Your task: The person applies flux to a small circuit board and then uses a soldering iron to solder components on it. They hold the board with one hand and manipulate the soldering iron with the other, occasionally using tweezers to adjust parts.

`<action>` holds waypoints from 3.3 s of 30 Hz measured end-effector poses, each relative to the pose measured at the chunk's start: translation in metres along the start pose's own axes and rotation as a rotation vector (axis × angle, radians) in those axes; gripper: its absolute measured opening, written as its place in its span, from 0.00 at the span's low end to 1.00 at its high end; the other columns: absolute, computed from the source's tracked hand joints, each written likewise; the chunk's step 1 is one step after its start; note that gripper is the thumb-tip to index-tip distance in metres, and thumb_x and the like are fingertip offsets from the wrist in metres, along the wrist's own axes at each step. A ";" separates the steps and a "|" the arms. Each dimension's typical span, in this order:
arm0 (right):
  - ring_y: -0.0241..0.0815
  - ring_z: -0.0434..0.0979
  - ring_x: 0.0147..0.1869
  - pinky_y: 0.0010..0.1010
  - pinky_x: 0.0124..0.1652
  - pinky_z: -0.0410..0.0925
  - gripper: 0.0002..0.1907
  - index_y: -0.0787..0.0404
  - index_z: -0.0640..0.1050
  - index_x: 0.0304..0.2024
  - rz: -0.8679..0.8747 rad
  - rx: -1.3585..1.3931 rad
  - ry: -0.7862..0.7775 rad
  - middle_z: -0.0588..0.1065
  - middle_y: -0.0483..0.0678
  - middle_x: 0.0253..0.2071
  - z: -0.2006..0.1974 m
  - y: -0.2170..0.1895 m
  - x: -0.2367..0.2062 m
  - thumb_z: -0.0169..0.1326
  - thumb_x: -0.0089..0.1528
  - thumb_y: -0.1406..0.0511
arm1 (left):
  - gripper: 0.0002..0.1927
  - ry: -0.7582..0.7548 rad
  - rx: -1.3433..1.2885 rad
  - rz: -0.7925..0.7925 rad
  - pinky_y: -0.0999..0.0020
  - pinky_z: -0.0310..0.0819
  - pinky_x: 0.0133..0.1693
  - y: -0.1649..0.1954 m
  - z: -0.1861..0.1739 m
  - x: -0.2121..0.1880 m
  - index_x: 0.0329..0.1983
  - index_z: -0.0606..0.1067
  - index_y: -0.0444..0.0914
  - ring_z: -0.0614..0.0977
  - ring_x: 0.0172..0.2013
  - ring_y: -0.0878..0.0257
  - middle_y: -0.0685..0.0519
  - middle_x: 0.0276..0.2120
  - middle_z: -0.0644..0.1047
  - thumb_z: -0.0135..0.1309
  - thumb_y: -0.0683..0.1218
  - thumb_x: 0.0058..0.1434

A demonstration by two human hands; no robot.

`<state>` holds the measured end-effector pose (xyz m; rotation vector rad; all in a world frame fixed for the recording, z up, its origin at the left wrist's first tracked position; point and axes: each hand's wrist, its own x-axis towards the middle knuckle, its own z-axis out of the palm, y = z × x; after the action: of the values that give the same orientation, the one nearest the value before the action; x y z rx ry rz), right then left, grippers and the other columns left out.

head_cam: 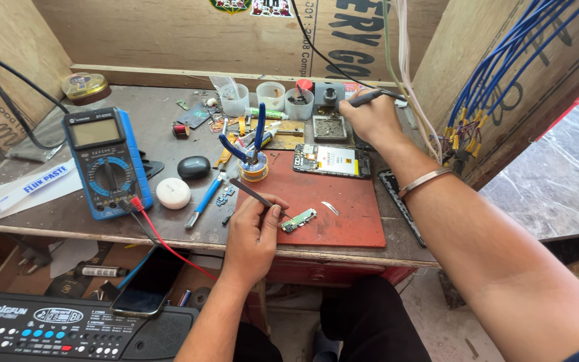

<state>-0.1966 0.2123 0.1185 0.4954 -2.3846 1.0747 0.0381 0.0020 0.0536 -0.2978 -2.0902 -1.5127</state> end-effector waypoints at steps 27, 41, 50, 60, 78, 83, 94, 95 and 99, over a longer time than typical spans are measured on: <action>0.46 0.83 0.40 0.36 0.43 0.73 0.15 0.59 0.85 0.39 0.008 -0.050 -0.071 0.83 0.54 0.37 -0.003 -0.021 0.035 0.66 0.55 0.57 | 0.07 0.006 0.023 0.009 0.67 0.75 0.37 0.004 0.004 0.005 0.40 0.78 0.35 0.82 0.34 0.62 0.50 0.34 0.79 0.51 0.43 0.68; 0.38 0.75 0.42 0.32 0.41 0.69 0.12 0.58 0.84 0.44 0.141 0.292 -0.476 0.81 0.44 0.39 -0.004 -0.022 -0.067 0.62 0.59 0.62 | 0.12 -0.035 -0.244 -0.079 0.72 0.71 0.39 -0.021 0.002 -0.001 0.40 0.76 0.36 0.75 0.35 0.69 0.56 0.33 0.76 0.45 0.47 0.73; 0.50 0.78 0.49 0.41 0.48 0.70 0.10 0.57 0.83 0.41 -0.440 0.032 -0.486 0.80 0.46 0.40 -0.043 -0.062 -0.152 0.63 0.55 0.67 | 0.12 -0.086 -0.349 -0.108 0.73 0.69 0.41 -0.028 0.006 -0.008 0.41 0.74 0.36 0.73 0.36 0.70 0.57 0.34 0.74 0.44 0.48 0.74; 0.46 0.80 0.44 0.36 0.44 0.73 0.12 0.58 0.82 0.41 -0.363 0.061 -0.397 0.80 0.47 0.37 -0.045 -0.060 -0.171 0.60 0.54 0.71 | 0.14 -0.115 -0.357 -0.021 0.69 0.71 0.43 -0.025 0.009 -0.013 0.38 0.70 0.35 0.74 0.37 0.66 0.53 0.34 0.73 0.39 0.48 0.76; 0.48 0.78 0.50 0.35 0.47 0.73 0.13 0.59 0.82 0.44 -0.282 0.185 -0.155 0.80 0.49 0.44 -0.044 -0.029 -0.182 0.60 0.56 0.71 | 0.10 -0.128 0.230 0.026 0.62 0.74 0.32 0.008 0.038 -0.005 0.32 0.72 0.33 0.79 0.28 0.55 0.49 0.26 0.74 0.63 0.39 0.56; 0.48 0.77 0.50 0.35 0.44 0.74 0.13 0.57 0.82 0.44 -0.272 0.134 -0.243 0.79 0.49 0.43 -0.046 -0.026 -0.183 0.61 0.56 0.70 | 0.09 -0.144 0.265 0.050 0.61 0.73 0.34 0.015 0.044 -0.001 0.33 0.74 0.34 0.80 0.30 0.55 0.49 0.27 0.74 0.63 0.40 0.54; 0.46 0.78 0.46 0.35 0.42 0.73 0.13 0.57 0.83 0.45 -0.314 0.094 -0.273 0.80 0.46 0.40 -0.042 -0.020 -0.182 0.61 0.57 0.69 | 0.10 -0.194 0.305 -0.014 0.59 0.69 0.34 0.014 0.048 0.003 0.37 0.80 0.38 0.74 0.29 0.55 0.51 0.22 0.68 0.65 0.39 0.52; 0.45 0.78 0.46 0.34 0.41 0.74 0.13 0.57 0.83 0.45 -0.300 0.100 -0.278 0.80 0.47 0.40 -0.042 -0.019 -0.182 0.61 0.57 0.69 | 0.10 -0.190 0.303 -0.024 0.59 0.70 0.34 0.014 0.048 0.003 0.38 0.80 0.38 0.75 0.29 0.55 0.51 0.23 0.70 0.65 0.39 0.52; 0.39 0.82 0.43 0.28 0.40 0.77 0.12 0.59 0.82 0.46 -0.217 0.272 -0.312 0.79 0.48 0.41 -0.041 -0.014 -0.182 0.60 0.59 0.72 | 0.11 -0.181 0.285 -0.035 0.61 0.73 0.36 0.014 0.049 0.003 0.39 0.80 0.38 0.79 0.30 0.55 0.50 0.27 0.75 0.65 0.39 0.52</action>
<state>-0.0284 0.2582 0.0498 1.0621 -2.3769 1.3056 0.0278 0.0519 0.0550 -0.3010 -2.4302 -1.2228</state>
